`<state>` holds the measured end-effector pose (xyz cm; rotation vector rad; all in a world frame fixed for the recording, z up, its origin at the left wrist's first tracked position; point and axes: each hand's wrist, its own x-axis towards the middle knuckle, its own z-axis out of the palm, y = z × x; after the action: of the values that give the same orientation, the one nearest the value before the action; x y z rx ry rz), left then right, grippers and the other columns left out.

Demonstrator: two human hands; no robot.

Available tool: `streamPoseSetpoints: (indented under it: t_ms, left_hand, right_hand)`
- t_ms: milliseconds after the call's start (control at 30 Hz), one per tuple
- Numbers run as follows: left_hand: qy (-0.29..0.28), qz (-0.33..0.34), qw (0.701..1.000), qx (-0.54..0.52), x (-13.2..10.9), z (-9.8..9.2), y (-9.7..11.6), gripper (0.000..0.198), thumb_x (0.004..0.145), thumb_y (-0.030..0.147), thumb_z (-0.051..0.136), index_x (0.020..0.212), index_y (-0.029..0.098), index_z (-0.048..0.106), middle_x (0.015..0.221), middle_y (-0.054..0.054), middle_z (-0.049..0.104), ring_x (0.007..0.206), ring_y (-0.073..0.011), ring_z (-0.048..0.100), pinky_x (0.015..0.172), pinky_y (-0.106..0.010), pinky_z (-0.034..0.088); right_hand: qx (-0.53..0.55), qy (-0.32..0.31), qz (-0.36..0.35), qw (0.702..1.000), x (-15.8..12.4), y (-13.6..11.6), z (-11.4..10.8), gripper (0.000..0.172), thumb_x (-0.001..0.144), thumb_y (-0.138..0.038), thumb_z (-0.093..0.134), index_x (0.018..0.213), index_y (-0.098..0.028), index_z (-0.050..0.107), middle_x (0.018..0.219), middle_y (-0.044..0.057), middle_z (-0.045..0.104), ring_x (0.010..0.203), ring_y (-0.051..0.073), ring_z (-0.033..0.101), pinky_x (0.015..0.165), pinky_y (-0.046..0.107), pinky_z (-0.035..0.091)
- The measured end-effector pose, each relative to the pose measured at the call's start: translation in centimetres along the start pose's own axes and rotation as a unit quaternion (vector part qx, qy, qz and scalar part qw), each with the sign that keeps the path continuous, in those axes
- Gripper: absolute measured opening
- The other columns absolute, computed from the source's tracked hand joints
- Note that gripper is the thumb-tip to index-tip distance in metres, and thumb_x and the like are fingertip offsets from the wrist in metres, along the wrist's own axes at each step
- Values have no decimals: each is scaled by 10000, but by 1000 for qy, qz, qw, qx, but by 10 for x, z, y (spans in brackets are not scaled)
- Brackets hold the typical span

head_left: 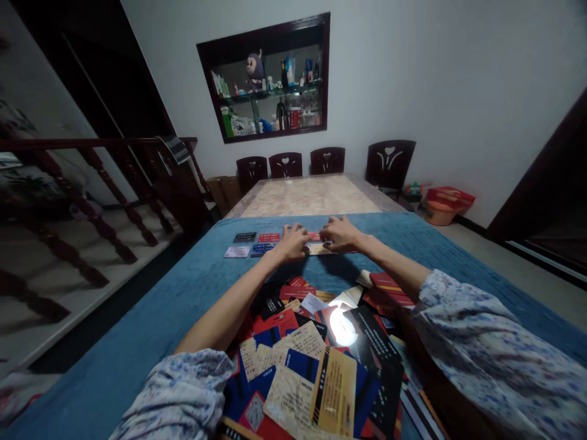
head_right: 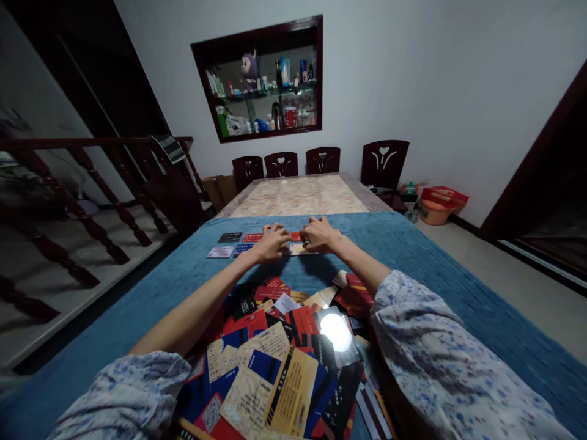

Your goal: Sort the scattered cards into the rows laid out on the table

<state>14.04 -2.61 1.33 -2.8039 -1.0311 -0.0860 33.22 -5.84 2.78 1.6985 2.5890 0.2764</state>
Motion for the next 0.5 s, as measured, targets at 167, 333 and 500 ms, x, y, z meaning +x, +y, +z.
streamPoseSetpoints:
  t_ms: [167, 333, 500]
  left_hand:
    - [32, -1, 999, -8, -23, -8, -4, 273, 834, 101, 508, 966, 218, 716, 1174, -97, 646, 1266, -308, 373, 1014, -508, 239]
    - [47, -9, 998, -28, -47, -9, -10, 270, 823, 68, 501, 854, 218, 723, 1060, -76, 685, 1218, -288, 402, 976, -472, 243]
    - [51, -30, 997, -41, -72, -5, -19, 268, 817, 91, 517, 891, 227, 736, 1044, -65, 693, 1212, -284, 407, 975, -461, 246]
  right_hand:
    - [7, 35, -15, 999, -1, -17, -7, 207, 816, -192, 537, 919, -190, 717, 1025, 118, 730, 1095, 290, 493, 817, 380, 285]
    - [21, 57, -38, 997, 2, -36, -9, 205, 835, -190, 522, 905, -200, 715, 1010, 114, 732, 1094, 286, 474, 818, 383, 267]
    - [38, 58, -62, 996, 5, -54, -10, 222, 815, -162, 541, 932, -206, 724, 1034, 114, 730, 1098, 288, 468, 820, 382, 265]
